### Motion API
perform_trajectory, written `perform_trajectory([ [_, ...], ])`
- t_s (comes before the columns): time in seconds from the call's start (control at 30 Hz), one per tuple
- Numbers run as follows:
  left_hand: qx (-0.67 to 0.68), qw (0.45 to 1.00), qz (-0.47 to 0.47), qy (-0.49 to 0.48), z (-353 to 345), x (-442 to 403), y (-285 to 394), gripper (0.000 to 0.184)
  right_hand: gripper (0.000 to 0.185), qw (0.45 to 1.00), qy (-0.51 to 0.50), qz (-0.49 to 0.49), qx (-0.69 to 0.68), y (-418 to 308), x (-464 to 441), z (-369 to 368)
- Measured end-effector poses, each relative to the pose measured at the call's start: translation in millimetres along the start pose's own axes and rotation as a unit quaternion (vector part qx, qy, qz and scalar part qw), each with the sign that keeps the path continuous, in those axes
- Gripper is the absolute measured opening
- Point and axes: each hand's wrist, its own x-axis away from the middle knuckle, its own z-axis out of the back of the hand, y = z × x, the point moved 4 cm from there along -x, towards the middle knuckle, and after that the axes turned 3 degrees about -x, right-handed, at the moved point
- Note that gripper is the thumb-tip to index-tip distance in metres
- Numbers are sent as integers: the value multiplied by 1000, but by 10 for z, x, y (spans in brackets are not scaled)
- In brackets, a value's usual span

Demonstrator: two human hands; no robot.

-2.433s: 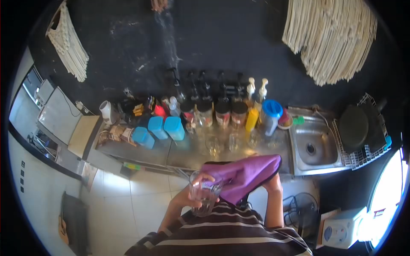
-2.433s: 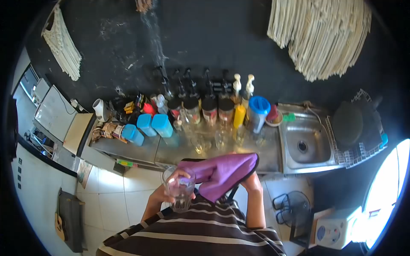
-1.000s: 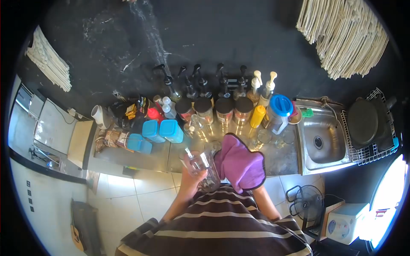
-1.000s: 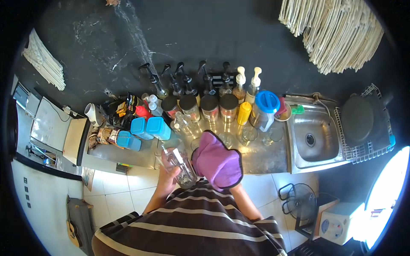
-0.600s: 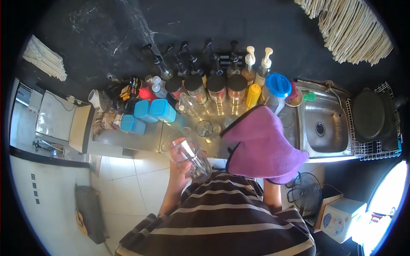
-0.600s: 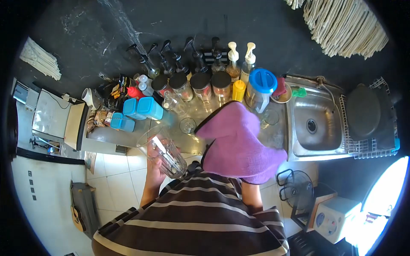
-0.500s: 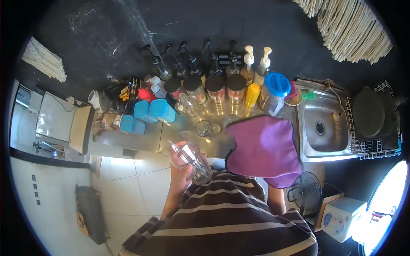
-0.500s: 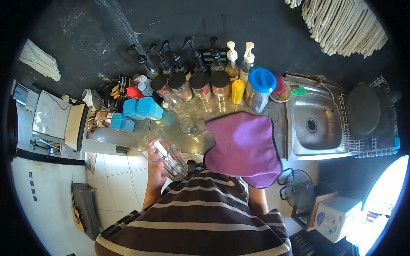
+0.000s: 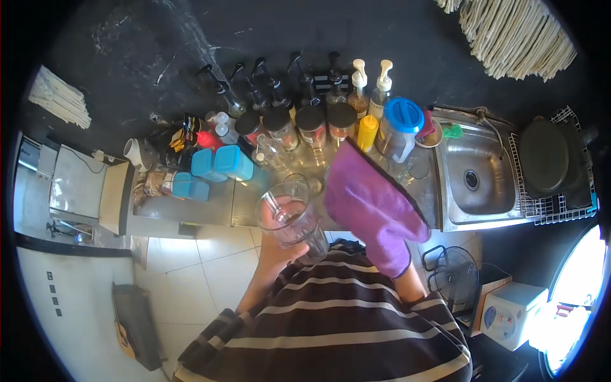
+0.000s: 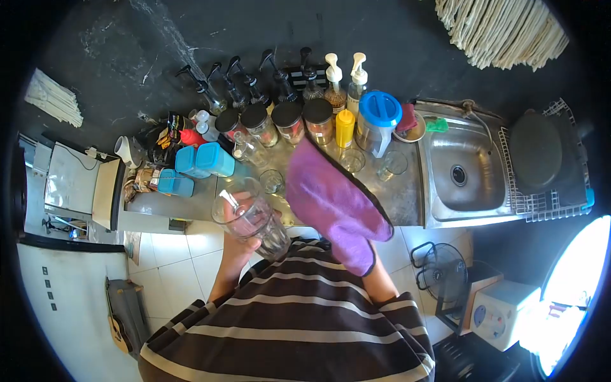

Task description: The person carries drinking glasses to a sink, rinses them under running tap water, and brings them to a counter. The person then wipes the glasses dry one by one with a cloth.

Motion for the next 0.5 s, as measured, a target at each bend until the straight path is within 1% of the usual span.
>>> perform_trajectory([
  [0.03, -29, 999, -29, -24, -9, -39, -14, 90, 41, 996, -1, -56, 72, 151, -1, 83],
  [0.07, 30, 999, 1, -24, -142, -55, 69, 84, 35, 899, -17, 426, 98, -355, 128, -320],
  [0.1, 16, 1000, 13, -20, -198, -59, 76, 83, 35, 899, -17, 427, 98, -217, 82, -270],
  [0.13, 3, 1000, 25, -18, -237, -71, 66, 82, 45, 906, -37, 283, 314, 136, -84, -192],
  [0.17, -47, 998, 12, -28, -268, -79, 43, 79, 54, 852, -54, 118, 508, 411, -189, -126],
  [0.2, -50, 998, 27, -14, -284, -73, 11, 78, 58, 918, -78, 123, 368, 429, -239, -281],
  [0.23, -54, 998, 42, -1, -283, -53, -18, 77, 61, 962, -101, 125, 219, 408, -270, -434],
  [0.27, -156, 987, 27, 9, -239, -4, -70, 69, 63, 985, -115, 48, 117, 310, -165, -414],
  [0.3, -156, 987, 29, 9, -227, 2, -87, 69, 63, 986, -114, 46, 116, 249, -152, -432],
  [0.37, -150, 989, 4, -3, -224, 6, -89, 64, 65, 966, -149, 34, 207, 182, -194, -473],
  [0.4, -263, 965, -3, 0, -164, 35, -83, 67, 64, 970, -124, 34, 204, 285, -196, -376],
  [0.43, -340, 940, -32, -6, -140, 30, -76, 72, 64, 970, -127, 34, 205, 355, -205, -355],
  [0.47, -416, 907, -61, -12, -130, 30, -59, 78, 64, 973, -102, 78, 192, 298, -213, -416],
  [0.5, -541, 839, -67, -2, -106, 53, -28, 82, 63, 974, -77, 121, 177, 229, -219, -477],
])
